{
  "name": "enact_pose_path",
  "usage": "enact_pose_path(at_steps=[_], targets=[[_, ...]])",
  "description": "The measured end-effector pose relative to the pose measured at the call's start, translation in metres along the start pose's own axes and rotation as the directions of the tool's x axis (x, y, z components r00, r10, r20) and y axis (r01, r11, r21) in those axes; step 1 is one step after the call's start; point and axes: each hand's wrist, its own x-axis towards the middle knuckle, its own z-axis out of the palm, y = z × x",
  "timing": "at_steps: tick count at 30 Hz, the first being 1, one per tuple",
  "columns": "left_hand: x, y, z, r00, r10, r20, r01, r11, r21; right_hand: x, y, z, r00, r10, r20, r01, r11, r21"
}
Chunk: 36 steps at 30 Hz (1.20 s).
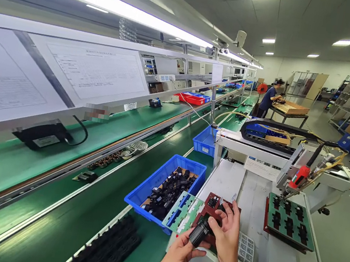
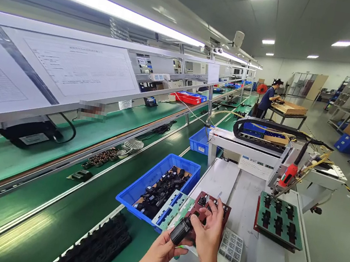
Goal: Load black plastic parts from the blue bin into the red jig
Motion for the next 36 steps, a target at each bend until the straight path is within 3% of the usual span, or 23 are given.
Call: enact_pose_path(at_steps=[4, 7, 10, 15, 25, 36], targets=[[-0.011, 0.009, 0.018, 0.997, -0.025, 0.079, 0.033, 0.994, -0.107, -0.018, -0.015, -0.006, 0.996, -0.03, 0.088, 0.033, 0.999, -0.035], [-0.015, 0.013, 0.021, 0.996, 0.087, 0.015, -0.086, 0.995, -0.049, -0.033, -0.027, -0.013, 0.998, -0.052, 0.025, 0.055, 0.992, -0.114], [-0.016, 0.018, 0.021, 0.97, 0.238, -0.053, -0.227, 0.962, 0.152, -0.044, -0.034, -0.022, 0.995, 0.072, 0.072, -0.067, 0.995, -0.074], [-0.017, 0.021, 0.022, 0.956, 0.287, -0.068, -0.259, 0.927, 0.272, -0.054, -0.034, -0.028, 0.938, 0.255, 0.237, -0.248, 0.967, -0.057], [-0.019, 0.021, 0.025, 0.945, 0.307, -0.116, -0.258, 0.913, 0.316, -0.066, -0.02, -0.007, 0.977, 0.21, 0.028, -0.21, 0.978, -0.004], [-0.02, 0.025, 0.028, 0.95, 0.292, -0.114, -0.242, 0.915, 0.323, -0.064, -0.021, -0.004, 0.981, 0.194, -0.005, -0.195, 0.981, -0.016]])
